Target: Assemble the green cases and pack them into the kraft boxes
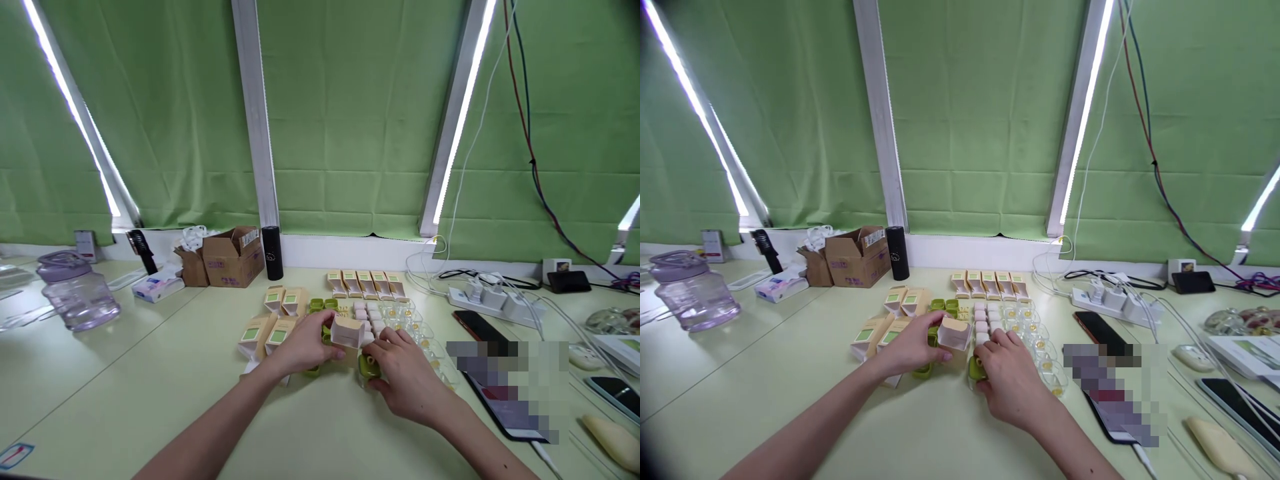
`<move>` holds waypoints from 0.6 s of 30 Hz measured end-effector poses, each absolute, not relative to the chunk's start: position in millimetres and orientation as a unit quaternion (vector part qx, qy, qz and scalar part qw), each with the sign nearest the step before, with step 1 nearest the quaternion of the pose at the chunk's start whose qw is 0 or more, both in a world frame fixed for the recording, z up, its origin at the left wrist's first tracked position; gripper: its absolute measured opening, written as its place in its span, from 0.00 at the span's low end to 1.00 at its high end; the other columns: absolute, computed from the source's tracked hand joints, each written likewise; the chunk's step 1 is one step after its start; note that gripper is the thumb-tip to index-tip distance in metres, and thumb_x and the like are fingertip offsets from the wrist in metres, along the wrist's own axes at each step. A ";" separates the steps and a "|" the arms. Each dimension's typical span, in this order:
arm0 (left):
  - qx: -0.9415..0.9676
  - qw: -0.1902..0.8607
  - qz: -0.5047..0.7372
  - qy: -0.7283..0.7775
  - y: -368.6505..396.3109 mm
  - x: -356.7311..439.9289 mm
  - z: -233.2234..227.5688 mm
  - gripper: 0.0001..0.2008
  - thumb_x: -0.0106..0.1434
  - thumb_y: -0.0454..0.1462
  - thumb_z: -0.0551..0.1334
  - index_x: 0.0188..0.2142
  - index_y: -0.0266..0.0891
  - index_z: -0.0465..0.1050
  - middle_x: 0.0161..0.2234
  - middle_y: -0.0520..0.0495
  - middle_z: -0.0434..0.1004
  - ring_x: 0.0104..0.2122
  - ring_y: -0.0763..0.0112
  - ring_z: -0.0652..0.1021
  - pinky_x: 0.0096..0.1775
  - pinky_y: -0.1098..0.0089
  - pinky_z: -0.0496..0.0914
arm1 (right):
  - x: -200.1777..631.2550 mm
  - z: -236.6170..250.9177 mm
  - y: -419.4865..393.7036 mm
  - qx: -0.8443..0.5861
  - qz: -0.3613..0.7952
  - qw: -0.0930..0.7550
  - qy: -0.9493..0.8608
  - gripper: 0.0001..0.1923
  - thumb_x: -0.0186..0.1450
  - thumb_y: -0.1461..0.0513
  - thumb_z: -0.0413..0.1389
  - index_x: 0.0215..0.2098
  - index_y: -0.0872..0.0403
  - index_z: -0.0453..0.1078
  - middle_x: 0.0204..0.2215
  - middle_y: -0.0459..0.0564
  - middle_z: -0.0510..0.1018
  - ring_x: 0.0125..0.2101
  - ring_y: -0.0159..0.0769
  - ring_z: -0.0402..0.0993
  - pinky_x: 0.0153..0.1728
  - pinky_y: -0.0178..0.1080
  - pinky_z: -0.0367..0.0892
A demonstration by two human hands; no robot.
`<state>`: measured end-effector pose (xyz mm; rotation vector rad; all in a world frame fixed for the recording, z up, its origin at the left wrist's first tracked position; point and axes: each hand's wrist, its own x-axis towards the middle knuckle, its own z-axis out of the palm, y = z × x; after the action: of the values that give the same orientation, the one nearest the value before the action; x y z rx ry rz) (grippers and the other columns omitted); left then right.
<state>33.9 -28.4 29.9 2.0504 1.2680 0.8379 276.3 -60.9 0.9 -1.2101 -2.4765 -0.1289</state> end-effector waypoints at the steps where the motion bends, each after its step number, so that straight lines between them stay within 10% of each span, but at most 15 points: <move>1: 0.774 0.267 0.307 0.485 -30.5 33.2 26.2 0.26 0.49 0.40 0.76 0.49 0.44 0.79 0.46 0.44 0.81 0.46 0.51 0.79 0.46 0.61 0.73 | 279.1 0.8 -61.0 -0.431 -0.043 0.193 -0.880 0.15 0.56 0.65 0.69 0.40 0.49 0.75 0.35 0.52 0.84 0.43 0.53 0.73 0.43 0.49 0.61; 18: 0.789 0.186 0.255 0.527 -56.0 42.5 19.5 0.31 0.46 0.48 0.80 0.50 0.47 0.79 0.46 0.44 0.75 0.47 0.50 0.74 0.45 0.61 0.71 | 305.8 38.5 -27.9 -0.437 0.065 0.528 -0.725 0.18 0.66 0.54 0.64 0.53 0.46 0.77 0.47 0.54 0.82 0.48 0.52 0.76 0.49 0.54 0.72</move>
<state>42.5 -56.0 19.5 2.2233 1.4844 0.7169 305.8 -27.9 38.5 -1.0432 -1.7328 0.1562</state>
